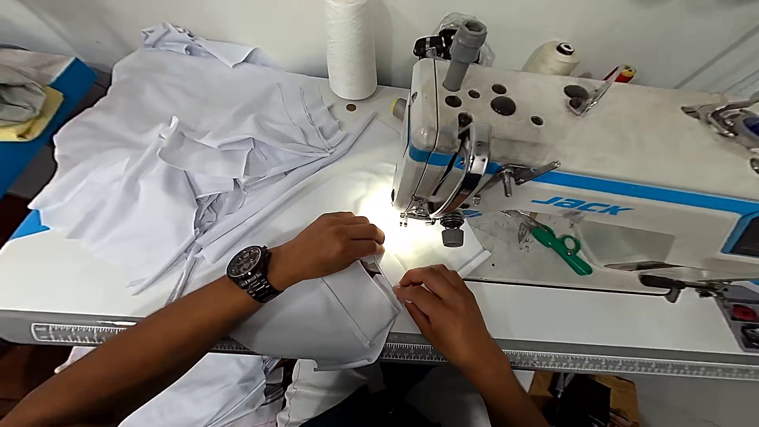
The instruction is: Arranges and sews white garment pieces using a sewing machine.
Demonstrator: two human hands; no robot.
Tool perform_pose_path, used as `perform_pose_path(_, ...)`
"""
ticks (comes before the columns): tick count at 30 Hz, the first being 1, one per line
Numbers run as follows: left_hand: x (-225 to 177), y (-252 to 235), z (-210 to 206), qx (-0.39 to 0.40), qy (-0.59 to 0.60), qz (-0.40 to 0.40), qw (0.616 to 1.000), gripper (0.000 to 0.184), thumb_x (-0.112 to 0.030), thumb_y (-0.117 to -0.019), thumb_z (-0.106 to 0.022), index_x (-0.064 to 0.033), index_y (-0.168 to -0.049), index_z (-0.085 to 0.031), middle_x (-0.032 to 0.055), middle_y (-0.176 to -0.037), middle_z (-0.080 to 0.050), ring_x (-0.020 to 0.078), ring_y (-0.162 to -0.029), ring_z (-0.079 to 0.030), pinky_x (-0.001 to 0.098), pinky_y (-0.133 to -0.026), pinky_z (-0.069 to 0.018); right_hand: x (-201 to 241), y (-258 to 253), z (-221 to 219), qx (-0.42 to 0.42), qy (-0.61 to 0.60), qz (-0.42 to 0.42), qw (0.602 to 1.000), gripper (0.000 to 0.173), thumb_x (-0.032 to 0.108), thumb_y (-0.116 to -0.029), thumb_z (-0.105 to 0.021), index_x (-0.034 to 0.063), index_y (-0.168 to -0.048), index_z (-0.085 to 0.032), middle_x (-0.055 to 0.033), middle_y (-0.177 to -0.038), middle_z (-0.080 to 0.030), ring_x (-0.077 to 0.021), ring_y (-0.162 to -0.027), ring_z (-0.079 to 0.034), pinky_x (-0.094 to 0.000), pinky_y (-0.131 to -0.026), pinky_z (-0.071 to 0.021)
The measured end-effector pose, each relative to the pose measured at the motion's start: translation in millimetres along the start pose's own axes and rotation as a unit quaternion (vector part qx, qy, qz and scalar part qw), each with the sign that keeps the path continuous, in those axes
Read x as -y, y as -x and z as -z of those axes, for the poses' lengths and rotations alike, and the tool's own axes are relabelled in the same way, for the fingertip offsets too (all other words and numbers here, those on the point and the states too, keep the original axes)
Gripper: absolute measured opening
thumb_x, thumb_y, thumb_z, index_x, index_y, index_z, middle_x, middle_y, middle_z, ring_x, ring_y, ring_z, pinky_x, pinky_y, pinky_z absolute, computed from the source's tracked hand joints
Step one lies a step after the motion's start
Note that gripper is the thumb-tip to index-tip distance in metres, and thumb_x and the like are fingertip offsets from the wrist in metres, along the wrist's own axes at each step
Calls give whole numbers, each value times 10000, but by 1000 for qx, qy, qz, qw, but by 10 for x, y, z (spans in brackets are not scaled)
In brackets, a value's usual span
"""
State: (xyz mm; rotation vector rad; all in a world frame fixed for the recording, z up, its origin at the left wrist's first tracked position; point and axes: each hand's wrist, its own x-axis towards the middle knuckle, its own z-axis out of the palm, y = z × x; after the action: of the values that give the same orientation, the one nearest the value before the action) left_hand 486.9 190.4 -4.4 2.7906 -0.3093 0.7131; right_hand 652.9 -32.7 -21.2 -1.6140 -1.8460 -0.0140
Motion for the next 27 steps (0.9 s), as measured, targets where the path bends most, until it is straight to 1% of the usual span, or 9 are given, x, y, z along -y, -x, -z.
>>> perform_pose_path(9,-53,1,35,15,-42,-17,999,234,-39,-974,-554,-91,-945,-781,43,-1006,-758,189,-890,-700,319,-730,-546,19,27,-4,21,30,24,999,181,146,-982,-615,188,-1052,-777,38,-1101,-703,-153,-1071,-634,-332,-895,-517)
perform_pose_path(10,-72,11,54,29,-47,-14,998,241,-37,-976,-549,-92,-976,-783,44,-1031,-756,197,-921,-697,330,-761,-548,28,37,-1,28,32,24,999,195,134,-981,-608,187,-1069,-774,37,-1129,-702,-159,-1103,-630,-342,-918,-518)
perform_pose_path(12,-169,73,104,65,-52,33,996,284,-84,-977,-526,-117,-1093,-783,31,-1167,-741,214,-1076,-682,388,-912,-546,57,88,23,51,31,18,998,224,192,-1017,-576,195,-1149,-757,41,-1267,-681,-165,-1239,-594,-374,-1020,-499)
perform_pose_path(13,-244,129,118,80,-54,73,993,323,-147,-989,-500,-133,-1174,-765,15,-1271,-709,216,-1186,-644,435,-1007,-509,72,128,40,67,26,13,997,258,266,-1047,-553,195,-1213,-737,39,-1351,-650,-165,-1313,-556,-393,-1081,-470)
perform_pose_path(15,-388,266,103,113,-47,155,980,443,-330,-1044,-415,-168,-1379,-656,-32,-1502,-562,194,-1431,-472,558,-1176,-356,109,224,52,92,36,1,995,386,414,-1063,-500,208,-1334,-681,57,-1466,-586,-158,-1409,-481,-433,-1166,-394)
perform_pose_path(17,-399,353,48,119,-43,189,974,524,-450,-1072,-355,-206,-1491,-554,-54,-1605,-444,178,-1523,-340,630,-1217,-238,158,260,44,101,70,-15,992,493,524,-1058,-440,222,-1393,-640,72,-1512,-551,-171,-1456,-440,-503,-1195,-351)
perform_pose_path(19,-267,319,8,124,-41,179,975,547,-454,-1084,-305,-203,-1528,-505,-41,-1630,-406,177,-1537,-311,639,-1225,-207,199,228,12,103,101,-40,989,554,563,-1056,-401,209,-1420,-623,66,-1534,-532,-207,-1478,-416,-573,-1202,-315)
perform_pose_path(23,141,6,0,134,-31,122,983,531,-367,-1099,-275,-110,-1433,-597,36,-1532,-535,210,-1492,-397,586,-1236,-210,183,36,-60,95,129,-104,982,563,564,-1048,-409,200,-1424,-617,52,-1551,-515,-259,-1500,-384,-669,-1180,-275)
perform_pose_path(27,438,-268,24,108,6,52,993,452,-335,-1059,-391,-78,-1150,-751,72,-1307,-698,216,-1371,-548,532,-1205,-296,253,-65,-154,66,150,-162,973,586,578,-1041,-406,173,-1389,-647,15,-1495,-571,-300,-1459,-436,-686,-1157,-286)
